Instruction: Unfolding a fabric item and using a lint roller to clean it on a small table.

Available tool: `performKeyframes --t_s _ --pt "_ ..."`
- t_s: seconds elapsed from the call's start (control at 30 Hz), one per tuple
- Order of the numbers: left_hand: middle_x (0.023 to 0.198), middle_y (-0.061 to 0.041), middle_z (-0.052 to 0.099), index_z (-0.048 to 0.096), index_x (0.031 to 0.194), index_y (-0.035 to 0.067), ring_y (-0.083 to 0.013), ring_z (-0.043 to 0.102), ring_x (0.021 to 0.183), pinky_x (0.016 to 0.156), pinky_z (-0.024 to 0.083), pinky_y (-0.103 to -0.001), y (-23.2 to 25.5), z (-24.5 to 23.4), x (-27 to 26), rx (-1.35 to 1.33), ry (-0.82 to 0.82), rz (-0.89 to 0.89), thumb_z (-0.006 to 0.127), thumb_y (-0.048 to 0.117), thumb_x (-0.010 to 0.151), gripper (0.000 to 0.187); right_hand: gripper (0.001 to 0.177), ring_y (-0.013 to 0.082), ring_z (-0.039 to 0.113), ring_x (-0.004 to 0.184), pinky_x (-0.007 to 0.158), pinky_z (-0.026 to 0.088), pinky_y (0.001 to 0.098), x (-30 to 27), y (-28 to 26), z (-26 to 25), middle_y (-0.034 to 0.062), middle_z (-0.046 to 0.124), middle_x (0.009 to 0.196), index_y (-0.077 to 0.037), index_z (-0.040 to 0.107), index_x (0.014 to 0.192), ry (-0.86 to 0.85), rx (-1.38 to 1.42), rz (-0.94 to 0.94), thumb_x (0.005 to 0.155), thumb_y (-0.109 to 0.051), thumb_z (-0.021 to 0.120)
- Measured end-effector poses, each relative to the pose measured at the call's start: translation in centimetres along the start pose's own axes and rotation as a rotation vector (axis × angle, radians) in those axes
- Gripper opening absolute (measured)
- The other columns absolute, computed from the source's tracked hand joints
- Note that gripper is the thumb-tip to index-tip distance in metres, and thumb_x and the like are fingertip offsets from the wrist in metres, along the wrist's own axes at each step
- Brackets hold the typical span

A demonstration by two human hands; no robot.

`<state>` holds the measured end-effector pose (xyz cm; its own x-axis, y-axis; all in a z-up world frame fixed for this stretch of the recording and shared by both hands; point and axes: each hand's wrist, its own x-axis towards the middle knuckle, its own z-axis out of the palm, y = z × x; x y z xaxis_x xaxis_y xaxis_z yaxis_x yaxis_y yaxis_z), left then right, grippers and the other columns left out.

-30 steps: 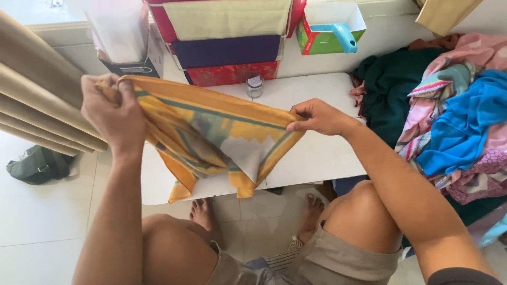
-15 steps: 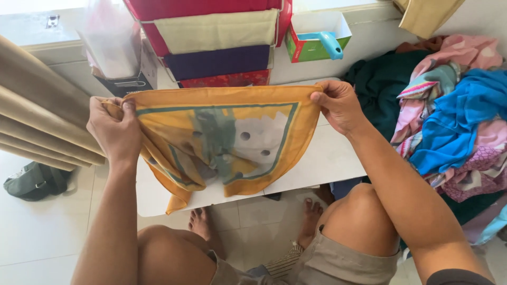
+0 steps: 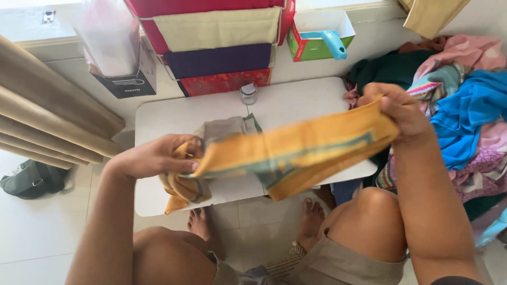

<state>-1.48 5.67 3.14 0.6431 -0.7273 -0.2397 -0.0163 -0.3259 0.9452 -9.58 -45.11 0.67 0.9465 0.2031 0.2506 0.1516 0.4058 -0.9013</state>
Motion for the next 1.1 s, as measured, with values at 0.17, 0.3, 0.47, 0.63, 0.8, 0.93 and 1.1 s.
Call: performKeyframes --t_s 0.17,0.3,0.47,0.63,0.8,0.93,1.1 --pt "0.075 -0.002 0.064 0.072 0.093 0.004 -0.0111 0.054 0.064 0.061 0.048 -0.027 0.6 1.9 6.0 0.211 0.446 0.01 0.079 0.023 0.09 0.021 0.014 -0.0051 0.059 0.08 0.074 0.048 0.0084 1.3 -0.4 -2.3 -0.0081 0.066 0.103 -0.015 0.061 0.113 0.424 -0.257 -0.055 0.11 -0.029 0.062" --pt "0.089 -0.01 0.061 0.063 0.095 0.0 -0.0202 0.058 0.076 0.071 0.051 -0.035 -2.8 1.0 10.2 0.369 0.825 0.011 0.075 0.032 0.095 0.034 0.013 0.002 0.059 0.087 0.083 0.054 0.0155 2.4 2.5 -6.4 -0.0035 0.067 0.1 -0.01 0.067 0.109 0.89 -0.508 -0.238 0.11 -0.021 0.062" --pt "0.128 -0.03 0.056 0.051 0.127 -0.012 -0.0421 0.055 0.117 0.105 0.04 -0.052 -5.2 -0.4 9.1 0.235 0.762 -0.278 0.031 0.042 0.099 0.064 0.014 0.0035 0.06 0.079 0.076 0.054 0.0164 1.9 3.6 -7.1 -0.0033 0.071 0.093 -0.007 0.075 0.104 1.017 -0.865 -0.151 0.105 -0.019 0.07" --pt "0.096 -0.01 0.053 0.053 0.11 0.005 -0.0178 0.048 0.08 0.073 0.047 -0.033 -5.7 -0.1 5.9 -0.034 0.773 -0.138 0.028 0.027 0.106 0.033 0.006 0.0032 0.053 0.078 0.076 0.048 0.0154 2.1 3.1 -2.8 -0.0017 0.067 0.093 -0.004 0.074 0.108 0.781 -0.903 -0.211 0.109 -0.009 0.071" --pt "0.099 -0.007 0.063 0.062 0.107 0.003 -0.0148 0.06 0.089 0.083 0.054 -0.029 -2.9 0.2 3.5 -0.092 0.736 -0.001 0.056 0.021 0.101 0.019 0.006 0.0008 0.054 0.083 0.085 0.049 0.0133 3.4 3.1 2.3 -0.0061 0.068 0.096 -0.012 0.071 0.1 0.688 -0.506 -0.099 0.105 -0.016 0.068" --pt "0.088 -0.004 0.064 0.066 0.101 0.003 -0.0088 0.057 0.074 0.066 0.048 -0.02 1.2 3.1 3.7 -0.334 0.65 0.096 0.063 0.015 0.098 0.013 0.008 0.0016 0.061 0.085 0.085 0.05 0.013 4.0 5.2 4.6 -0.0017 0.071 0.099 -0.006 0.071 0.106 0.484 -0.435 -0.028 0.1 -0.011 0.068" --pt "0.075 -0.002 0.068 0.076 0.096 0.006 -0.0077 0.064 0.068 0.058 0.056 -0.022 2.4 8.4 5.4 -0.295 0.661 0.12 0.081 0.019 0.089 0.016 0.006 0.0027 0.059 0.065 0.056 0.052 0.0189 4.0 6.4 13.0 -0.0028 0.067 0.074 -0.01 0.076 0.095 0.455 -0.492 0.124 0.092 -0.014 0.079"
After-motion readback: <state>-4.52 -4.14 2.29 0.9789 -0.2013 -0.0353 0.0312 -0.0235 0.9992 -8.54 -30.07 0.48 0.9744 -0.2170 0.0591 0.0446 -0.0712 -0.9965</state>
